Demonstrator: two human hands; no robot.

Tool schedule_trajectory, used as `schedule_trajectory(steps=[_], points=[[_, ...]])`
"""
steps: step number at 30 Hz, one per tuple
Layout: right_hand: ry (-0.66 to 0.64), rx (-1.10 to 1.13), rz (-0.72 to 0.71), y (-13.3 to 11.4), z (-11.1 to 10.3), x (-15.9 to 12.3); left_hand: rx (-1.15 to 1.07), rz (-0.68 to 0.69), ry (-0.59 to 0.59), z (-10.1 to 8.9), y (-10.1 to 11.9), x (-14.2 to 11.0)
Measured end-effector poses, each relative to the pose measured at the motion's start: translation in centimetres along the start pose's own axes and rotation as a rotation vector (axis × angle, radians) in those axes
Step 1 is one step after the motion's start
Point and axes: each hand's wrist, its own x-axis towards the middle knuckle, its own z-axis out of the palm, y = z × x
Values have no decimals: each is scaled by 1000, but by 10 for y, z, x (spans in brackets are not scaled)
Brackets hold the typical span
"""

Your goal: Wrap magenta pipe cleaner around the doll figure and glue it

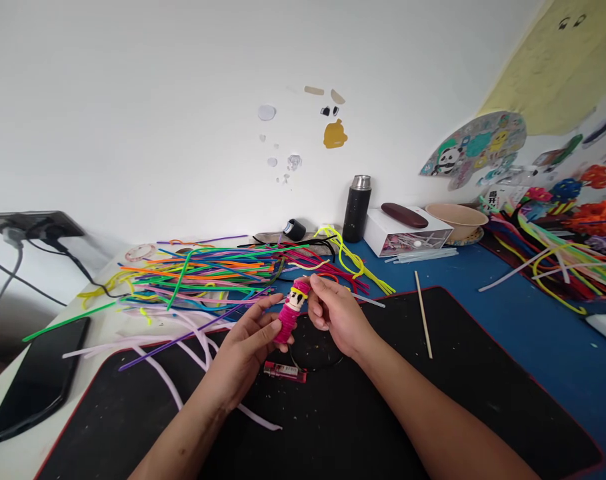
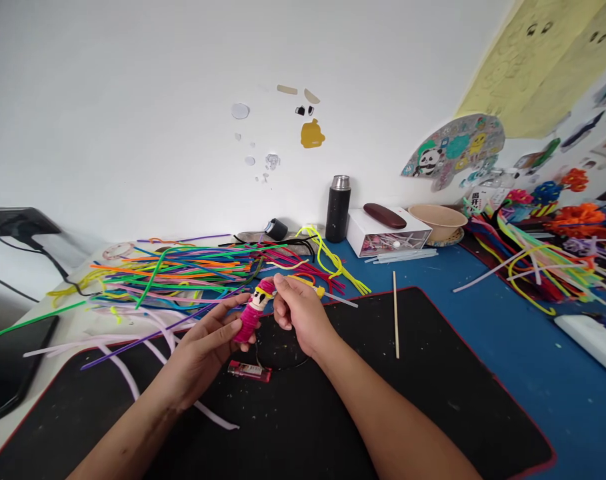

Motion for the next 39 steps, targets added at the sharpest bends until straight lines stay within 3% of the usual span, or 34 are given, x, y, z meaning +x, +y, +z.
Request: schedule_trajectory(steps=[39], points=[[-54,49,38,6,-2,1,74,21,35,-3,-6,3]])
